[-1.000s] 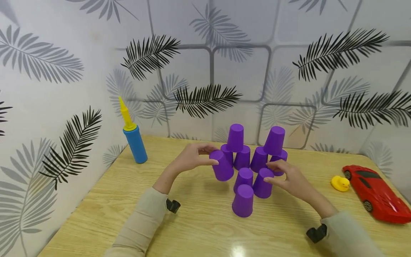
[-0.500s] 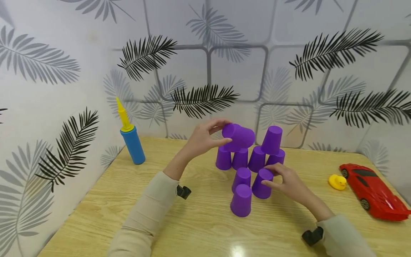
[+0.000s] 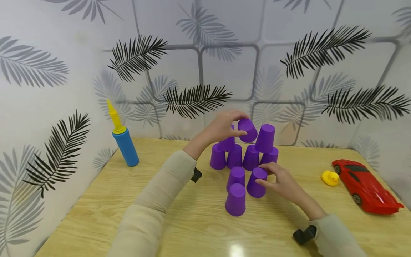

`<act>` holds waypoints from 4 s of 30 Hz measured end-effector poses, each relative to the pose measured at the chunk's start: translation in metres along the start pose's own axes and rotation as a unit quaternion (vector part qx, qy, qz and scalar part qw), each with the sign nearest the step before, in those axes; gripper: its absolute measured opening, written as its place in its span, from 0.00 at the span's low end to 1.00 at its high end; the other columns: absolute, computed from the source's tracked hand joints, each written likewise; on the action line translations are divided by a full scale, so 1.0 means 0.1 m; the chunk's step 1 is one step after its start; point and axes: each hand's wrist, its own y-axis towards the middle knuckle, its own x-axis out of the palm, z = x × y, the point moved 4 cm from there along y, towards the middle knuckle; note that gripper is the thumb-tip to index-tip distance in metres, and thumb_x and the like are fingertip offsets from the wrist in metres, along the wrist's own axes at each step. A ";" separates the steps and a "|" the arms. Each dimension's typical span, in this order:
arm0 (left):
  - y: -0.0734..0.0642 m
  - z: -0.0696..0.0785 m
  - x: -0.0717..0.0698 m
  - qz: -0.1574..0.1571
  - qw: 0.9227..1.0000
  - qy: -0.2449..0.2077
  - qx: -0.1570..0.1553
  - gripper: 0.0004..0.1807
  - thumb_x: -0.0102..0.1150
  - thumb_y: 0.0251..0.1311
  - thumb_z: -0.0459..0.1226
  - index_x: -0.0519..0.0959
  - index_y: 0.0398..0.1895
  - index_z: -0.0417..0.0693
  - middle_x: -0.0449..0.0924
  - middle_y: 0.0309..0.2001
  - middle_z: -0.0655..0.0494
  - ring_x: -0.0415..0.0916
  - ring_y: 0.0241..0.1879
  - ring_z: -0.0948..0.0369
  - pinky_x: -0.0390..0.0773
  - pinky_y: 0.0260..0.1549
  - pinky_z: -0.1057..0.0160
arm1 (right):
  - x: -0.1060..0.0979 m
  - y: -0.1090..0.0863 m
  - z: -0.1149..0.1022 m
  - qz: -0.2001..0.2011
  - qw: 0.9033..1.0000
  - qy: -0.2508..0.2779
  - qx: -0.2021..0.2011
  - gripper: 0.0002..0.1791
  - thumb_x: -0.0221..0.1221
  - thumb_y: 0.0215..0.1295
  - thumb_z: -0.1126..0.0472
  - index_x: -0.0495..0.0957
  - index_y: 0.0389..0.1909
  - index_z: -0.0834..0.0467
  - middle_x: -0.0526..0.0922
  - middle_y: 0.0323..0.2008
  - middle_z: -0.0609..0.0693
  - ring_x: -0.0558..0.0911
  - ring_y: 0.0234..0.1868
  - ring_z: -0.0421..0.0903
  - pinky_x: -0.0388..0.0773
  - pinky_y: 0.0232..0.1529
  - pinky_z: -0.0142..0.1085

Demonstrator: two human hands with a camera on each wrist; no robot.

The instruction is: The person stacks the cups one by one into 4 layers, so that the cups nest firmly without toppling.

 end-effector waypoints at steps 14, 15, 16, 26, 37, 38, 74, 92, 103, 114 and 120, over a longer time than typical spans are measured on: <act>0.22 -0.04 0.25 -0.104 0.993 0.048 -0.020 0.26 0.68 0.58 0.41 0.76 0.58 0.39 0.81 0.55 0.48 0.77 0.56 0.56 0.77 0.60 0.63 | -0.02 0.01 -0.01 -0.001 1.000 0.005 -0.007 0.19 0.71 0.54 0.62 0.80 0.46 0.61 0.82 0.37 0.48 0.82 0.38 0.41 0.86 0.41 0.41; 0.23 -0.04 0.26 -0.107 0.993 0.050 -0.021 0.26 0.68 0.59 0.41 0.76 0.58 0.39 0.81 0.55 0.48 0.77 0.56 0.56 0.77 0.60 0.63 | -0.02 0.01 -0.01 -0.001 1.000 0.005 -0.007 0.19 0.71 0.54 0.62 0.80 0.46 0.61 0.82 0.37 0.48 0.82 0.38 0.41 0.86 0.41 0.42; 0.23 -0.04 0.27 -0.110 0.992 0.050 -0.023 0.26 0.68 0.59 0.41 0.76 0.58 0.39 0.81 0.55 0.48 0.77 0.57 0.56 0.77 0.60 0.63 | -0.02 0.00 -0.01 -0.001 1.000 0.005 -0.007 0.19 0.71 0.54 0.62 0.80 0.46 0.61 0.82 0.37 0.48 0.82 0.38 0.40 0.87 0.41 0.42; 0.28 -0.08 0.31 -0.124 0.988 0.080 -0.044 0.27 0.63 0.63 0.43 0.75 0.63 0.41 0.78 0.61 0.47 0.74 0.62 0.55 0.74 0.65 0.60 | -0.02 0.00 0.00 -0.005 1.000 0.004 0.002 0.20 0.71 0.54 0.61 0.80 0.47 0.61 0.82 0.37 0.48 0.82 0.38 0.42 0.87 0.42 0.43; 0.31 -0.14 0.32 -0.117 0.988 0.092 -0.047 0.24 0.59 0.66 0.45 0.77 0.61 0.42 0.81 0.58 0.49 0.78 0.58 0.56 0.77 0.61 0.61 | -0.02 0.00 0.00 -0.006 1.000 -0.001 -0.007 0.20 0.71 0.54 0.61 0.79 0.47 0.61 0.82 0.37 0.48 0.83 0.38 0.43 0.87 0.41 0.42; 0.31 -0.14 0.32 -0.117 0.988 0.093 -0.047 0.23 0.59 0.66 0.45 0.77 0.60 0.42 0.82 0.57 0.49 0.78 0.57 0.56 0.77 0.60 0.61 | -0.02 0.00 0.00 -0.005 1.000 -0.003 -0.009 0.20 0.71 0.54 0.61 0.79 0.47 0.61 0.82 0.37 0.48 0.83 0.38 0.43 0.87 0.41 0.42; -1.06 0.21 0.44 0.055 0.993 -0.101 0.001 0.18 0.70 0.57 0.39 0.81 0.47 0.40 0.85 0.45 0.48 0.83 0.46 0.56 0.83 0.48 0.69 | -0.82 -0.08 0.17 0.157 0.986 -0.017 0.056 0.24 0.70 0.54 0.68 0.77 0.53 0.68 0.82 0.42 0.54 0.69 0.43 0.14 0.67 0.46 0.06; -1.34 0.38 0.80 -0.050 0.997 -0.060 0.019 0.21 0.74 0.50 0.44 0.81 0.41 0.41 0.82 0.38 0.51 0.82 0.37 0.59 0.82 0.39 0.75 | -1.01 0.55 0.22 0.350 0.872 0.298 0.170 0.20 0.64 0.63 0.64 0.76 0.56 0.58 0.78 0.44 0.41 0.79 0.46 0.33 0.78 0.46 0.15; -1.45 0.37 0.78 -0.095 0.991 -0.092 -0.032 0.20 0.71 0.55 0.43 0.80 0.47 0.41 0.85 0.42 0.53 0.82 0.40 0.64 0.83 0.44 0.75 | -1.00 1.00 0.19 0.264 0.936 0.171 0.156 0.26 0.63 0.66 0.57 0.72 0.62 0.63 0.74 0.42 0.30 0.76 0.44 0.27 0.75 0.48 0.13; -1.59 0.35 0.70 -0.107 0.989 -0.085 -0.057 0.23 0.70 0.56 0.45 0.81 0.50 0.42 0.85 0.45 0.53 0.81 0.44 0.62 0.82 0.47 0.73 | -1.01 1.27 0.09 0.185 0.976 0.065 0.094 0.27 0.63 0.66 0.55 0.74 0.59 0.67 0.78 0.50 0.58 0.71 0.42 0.18 0.73 0.48 0.13; -1.62 0.35 0.69 -0.100 0.990 -0.088 -0.051 0.22 0.70 0.56 0.44 0.81 0.50 0.41 0.84 0.44 0.52 0.81 0.44 0.61 0.83 0.48 0.70 | -0.97 1.41 0.04 0.132 0.987 0.038 0.082 0.28 0.62 0.67 0.53 0.73 0.60 0.67 0.77 0.50 0.62 0.69 0.41 0.18 0.72 0.46 0.11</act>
